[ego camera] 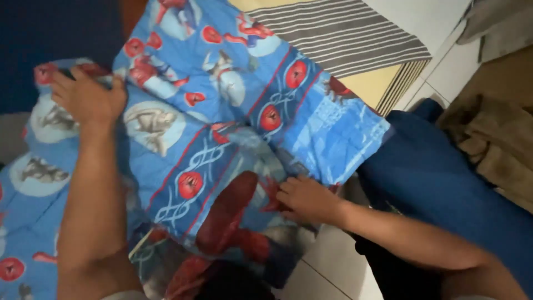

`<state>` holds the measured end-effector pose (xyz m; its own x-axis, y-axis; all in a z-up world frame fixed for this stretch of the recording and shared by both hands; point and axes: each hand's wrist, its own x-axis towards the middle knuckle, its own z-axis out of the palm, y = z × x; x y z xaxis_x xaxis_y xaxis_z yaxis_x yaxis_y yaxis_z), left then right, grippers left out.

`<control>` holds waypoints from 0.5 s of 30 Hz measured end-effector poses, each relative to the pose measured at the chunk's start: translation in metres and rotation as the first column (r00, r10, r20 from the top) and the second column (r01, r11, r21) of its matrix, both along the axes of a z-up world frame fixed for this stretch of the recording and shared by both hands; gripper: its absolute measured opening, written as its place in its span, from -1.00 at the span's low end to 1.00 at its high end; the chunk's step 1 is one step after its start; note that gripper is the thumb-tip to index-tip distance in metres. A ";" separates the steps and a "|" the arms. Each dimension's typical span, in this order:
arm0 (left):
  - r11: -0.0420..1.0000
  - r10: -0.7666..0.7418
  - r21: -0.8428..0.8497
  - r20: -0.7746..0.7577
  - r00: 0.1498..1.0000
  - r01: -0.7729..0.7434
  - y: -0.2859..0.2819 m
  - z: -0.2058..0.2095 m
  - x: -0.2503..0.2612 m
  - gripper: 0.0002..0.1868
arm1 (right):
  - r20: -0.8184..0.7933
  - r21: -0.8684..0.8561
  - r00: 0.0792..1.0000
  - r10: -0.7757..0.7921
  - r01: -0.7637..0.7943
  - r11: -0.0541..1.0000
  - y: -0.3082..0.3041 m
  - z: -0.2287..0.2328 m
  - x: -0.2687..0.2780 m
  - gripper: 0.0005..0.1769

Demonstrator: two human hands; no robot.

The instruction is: The person folds a blue Spider-Man themed bed sheet on a patterned table. They smooth the sheet, fold it in half multiple times, and press down to create a neat rectangular bundle.

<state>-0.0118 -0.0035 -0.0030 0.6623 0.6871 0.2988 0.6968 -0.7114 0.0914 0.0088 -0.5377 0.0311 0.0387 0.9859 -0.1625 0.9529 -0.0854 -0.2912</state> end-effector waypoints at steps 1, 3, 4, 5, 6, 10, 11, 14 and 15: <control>1.000 0.011 0.001 0.015 1.000 -0.011 -0.007 0.010 -0.003 -0.10 | 0.015 0.001 1.000 0.011 -0.011 1.000 0.007 0.000 -0.001 -0.57; 0.986 -0.039 0.164 0.310 0.950 -0.013 -0.028 0.023 -0.024 -0.04 | 0.272 -0.041 0.961 0.055 -0.046 0.998 0.014 0.000 -0.020 -0.75; 0.984 -0.037 0.178 0.316 0.948 -0.021 -0.029 0.017 -0.037 -0.04 | 0.280 -0.027 0.958 0.058 -0.052 0.998 0.020 0.001 -0.035 -0.75; 0.995 0.086 0.036 0.245 0.966 -0.097 -0.032 0.012 -0.049 -0.03 | 0.193 -0.029 0.979 0.058 -0.053 0.998 0.025 0.004 -0.050 -0.77; 0.977 0.198 -0.107 0.154 0.968 -0.183 -0.037 0.007 -0.062 0.03 | 0.104 -0.036 0.993 0.062 -0.058 0.998 0.027 0.009 -0.064 -0.76; 0.811 0.374 -0.463 -0.057 0.926 -0.356 -0.041 0.042 -0.111 0.16 | 0.100 -0.058 0.995 -0.006 0.012 0.998 0.036 0.031 -0.125 -0.50; 0.791 0.422 -0.428 -0.135 0.896 -0.437 -0.034 0.047 -0.121 0.19 | 0.147 -0.193 0.989 -0.029 0.057 0.979 0.043 0.044 -0.128 -0.19; 0.787 0.268 -0.444 -0.380 0.885 -0.429 -0.035 0.032 -0.156 0.12 | 0.183 -0.470 0.983 -0.021 0.106 0.876 0.036 0.070 -0.151 0.28; 0.794 0.073 -0.499 -0.489 0.869 -0.347 -0.032 0.031 -0.158 0.12 | 0.193 -0.577 0.981 0.015 0.101 0.810 0.037 0.078 -0.152 0.46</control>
<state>-0.1703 -0.0350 0.0277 0.4422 0.7743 -0.4528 0.8850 -0.4588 0.0797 -0.1431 -0.5005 0.1086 0.1642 0.7042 -0.6907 0.9743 -0.2254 0.0018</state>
